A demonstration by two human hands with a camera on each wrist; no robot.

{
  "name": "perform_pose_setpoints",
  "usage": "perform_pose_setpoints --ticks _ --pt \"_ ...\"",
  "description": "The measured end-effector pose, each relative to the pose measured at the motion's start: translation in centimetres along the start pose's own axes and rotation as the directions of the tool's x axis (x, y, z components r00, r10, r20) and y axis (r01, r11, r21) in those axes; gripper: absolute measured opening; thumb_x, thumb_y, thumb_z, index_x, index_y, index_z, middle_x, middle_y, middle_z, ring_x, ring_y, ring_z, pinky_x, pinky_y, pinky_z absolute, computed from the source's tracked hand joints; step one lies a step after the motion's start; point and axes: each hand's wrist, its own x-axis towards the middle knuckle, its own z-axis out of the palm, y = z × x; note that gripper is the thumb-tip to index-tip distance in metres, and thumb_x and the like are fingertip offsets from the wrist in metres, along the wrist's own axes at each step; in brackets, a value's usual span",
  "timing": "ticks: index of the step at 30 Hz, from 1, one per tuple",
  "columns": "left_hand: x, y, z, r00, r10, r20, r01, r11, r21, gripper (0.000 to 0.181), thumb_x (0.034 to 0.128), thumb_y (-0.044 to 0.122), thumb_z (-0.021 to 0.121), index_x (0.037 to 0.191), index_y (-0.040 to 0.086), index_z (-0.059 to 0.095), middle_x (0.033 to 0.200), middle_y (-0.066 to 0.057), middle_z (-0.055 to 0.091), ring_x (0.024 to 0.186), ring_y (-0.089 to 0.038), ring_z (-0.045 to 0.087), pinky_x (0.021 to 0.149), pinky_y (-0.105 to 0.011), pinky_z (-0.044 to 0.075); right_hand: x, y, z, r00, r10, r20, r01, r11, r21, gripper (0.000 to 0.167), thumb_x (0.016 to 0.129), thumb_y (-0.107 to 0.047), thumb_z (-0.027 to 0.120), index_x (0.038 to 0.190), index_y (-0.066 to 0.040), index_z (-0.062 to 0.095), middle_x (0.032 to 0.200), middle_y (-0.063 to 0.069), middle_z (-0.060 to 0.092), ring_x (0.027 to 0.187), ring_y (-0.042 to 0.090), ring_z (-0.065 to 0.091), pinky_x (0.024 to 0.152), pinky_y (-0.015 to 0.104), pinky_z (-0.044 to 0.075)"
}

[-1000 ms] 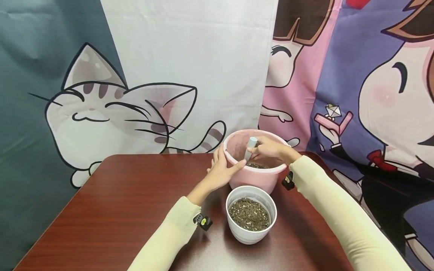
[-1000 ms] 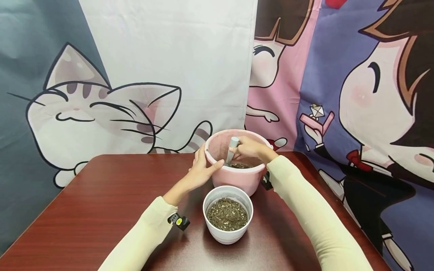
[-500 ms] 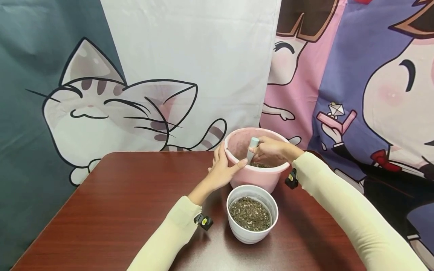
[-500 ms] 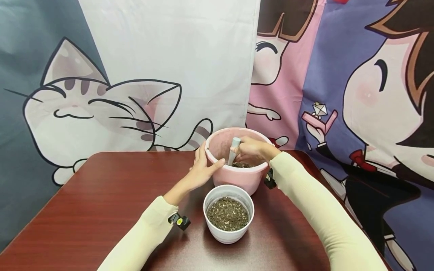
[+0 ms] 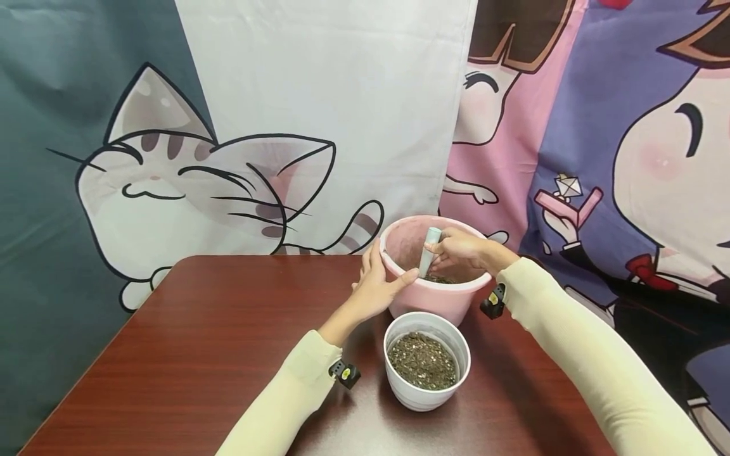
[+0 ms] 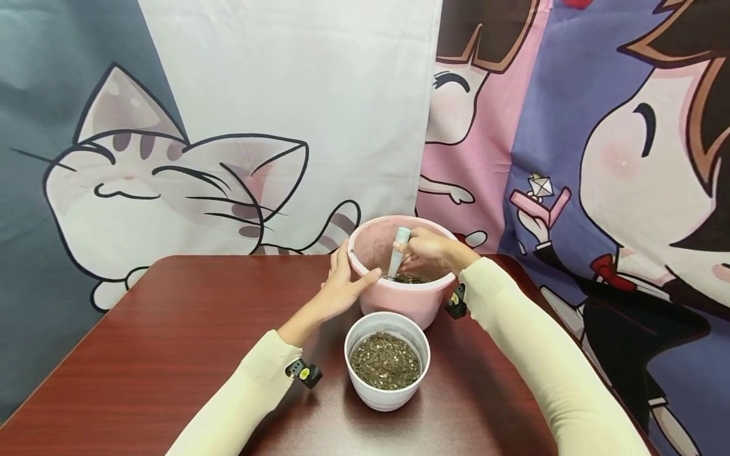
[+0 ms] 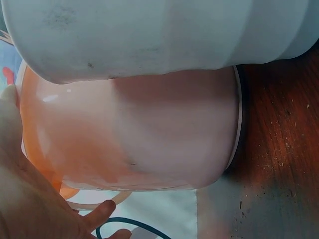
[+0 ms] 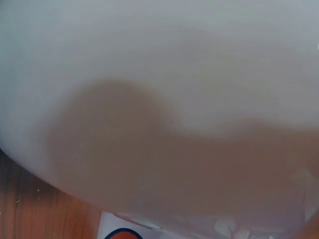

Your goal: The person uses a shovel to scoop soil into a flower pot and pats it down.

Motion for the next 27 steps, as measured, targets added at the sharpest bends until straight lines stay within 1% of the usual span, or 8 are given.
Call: perform_pose_setpoints --ticks 2,5,9,12,14,19,24,27 --pt "0.0 0.0 0.1 1.000 0.002 -0.004 -0.002 1.000 0.005 0.119 0.0775 0.082 0.056 0.160 0.022 -0.005 0.162 -0.009 0.007 0.148 -0.039 0.011 0.103 -0.077 0.005 0.0 0.0 0.0 1.000 -0.001 -0.010 0.002 1.000 0.018 0.024 0.105 -0.004 0.040 0.098 0.013 0.056 0.083 0.010 0.064 0.080 0.018 0.067 0.095 0.049 0.049" --pt "0.0 0.0 0.1 1.000 -0.002 -0.003 0.002 1.000 0.002 0.118 0.0782 0.081 0.056 0.160 0.022 -0.005 0.163 -0.009 0.007 0.148 -0.038 0.012 0.104 -0.077 0.005 -0.1 0.0 0.0 0.999 -0.014 -0.033 0.015 0.999 0.031 0.021 0.105 -0.003 0.041 0.098 0.012 0.054 0.082 0.009 0.063 0.079 0.016 0.067 0.090 0.043 0.053" --pt "-0.1 0.0 0.1 1.000 -0.005 -0.001 0.005 1.000 0.000 0.117 0.0788 0.080 0.057 0.160 0.022 -0.004 0.163 -0.009 0.006 0.148 -0.038 0.011 0.104 -0.076 0.006 -0.3 -0.1 -0.1 0.996 -0.031 -0.083 0.035 0.999 0.039 0.021 0.105 -0.005 0.041 0.103 0.013 0.051 0.079 0.008 0.063 0.076 0.017 0.067 0.083 0.038 0.056" --pt "0.0 0.0 0.0 1.000 -0.004 -0.006 0.004 1.000 0.004 0.117 0.0782 0.081 0.056 0.160 0.022 -0.004 0.163 -0.008 0.007 0.148 -0.038 0.012 0.104 -0.077 0.006 -0.3 -0.4 -0.2 0.992 -0.017 -0.123 0.025 0.998 0.059 0.023 0.106 -0.008 0.040 0.111 0.014 0.048 0.076 0.008 0.065 0.074 0.018 0.068 0.079 0.036 0.057" --pt "0.0 0.1 0.1 1.000 -0.001 -0.005 0.001 1.000 0.003 0.118 0.0776 0.082 0.056 0.160 0.022 -0.004 0.163 -0.008 0.007 0.148 -0.038 0.012 0.103 -0.077 0.006 -0.5 -0.4 -0.4 0.989 0.002 -0.150 0.012 0.996 0.088 0.020 0.106 -0.008 0.040 0.112 0.011 0.046 0.074 0.007 0.065 0.072 0.017 0.067 0.075 0.034 0.057" --pt "0.0 0.4 0.3 1.000 0.008 0.007 -0.008 1.000 -0.003 0.118 0.0774 0.082 0.056 0.160 0.023 -0.004 0.163 -0.008 0.007 0.148 -0.038 0.012 0.103 -0.077 0.006 -1.0 -0.4 -0.8 0.973 0.038 -0.228 0.006 0.982 0.187 0.010 0.105 -0.006 0.042 0.107 0.003 0.044 0.070 0.006 0.065 0.067 0.017 0.068 0.071 0.033 0.058" --pt "0.0 0.3 0.2 1.000 0.004 -0.004 -0.004 1.000 0.000 0.116 0.0790 0.077 0.060 0.160 0.024 -0.003 0.162 -0.008 0.008 0.148 -0.037 0.014 0.104 -0.076 0.006 -1.4 -0.7 -1.2 0.967 0.047 -0.248 0.019 0.966 0.257 0.017 0.104 -0.005 0.042 0.114 0.009 0.044 0.074 0.008 0.065 0.071 0.019 0.070 0.076 0.036 0.058" --pt "0.0 0.2 0.2 1.000 -0.002 -0.025 0.002 1.000 0.005 0.116 0.0785 0.077 0.061 0.160 0.024 -0.002 0.162 -0.009 0.009 0.147 -0.037 0.017 0.104 -0.076 0.006 -1.5 -1.1 -1.3 0.967 0.047 -0.249 0.027 0.957 0.288 0.015 0.104 -0.004 0.041 0.112 0.009 0.045 0.076 0.009 0.066 0.073 0.019 0.071 0.079 0.036 0.057"
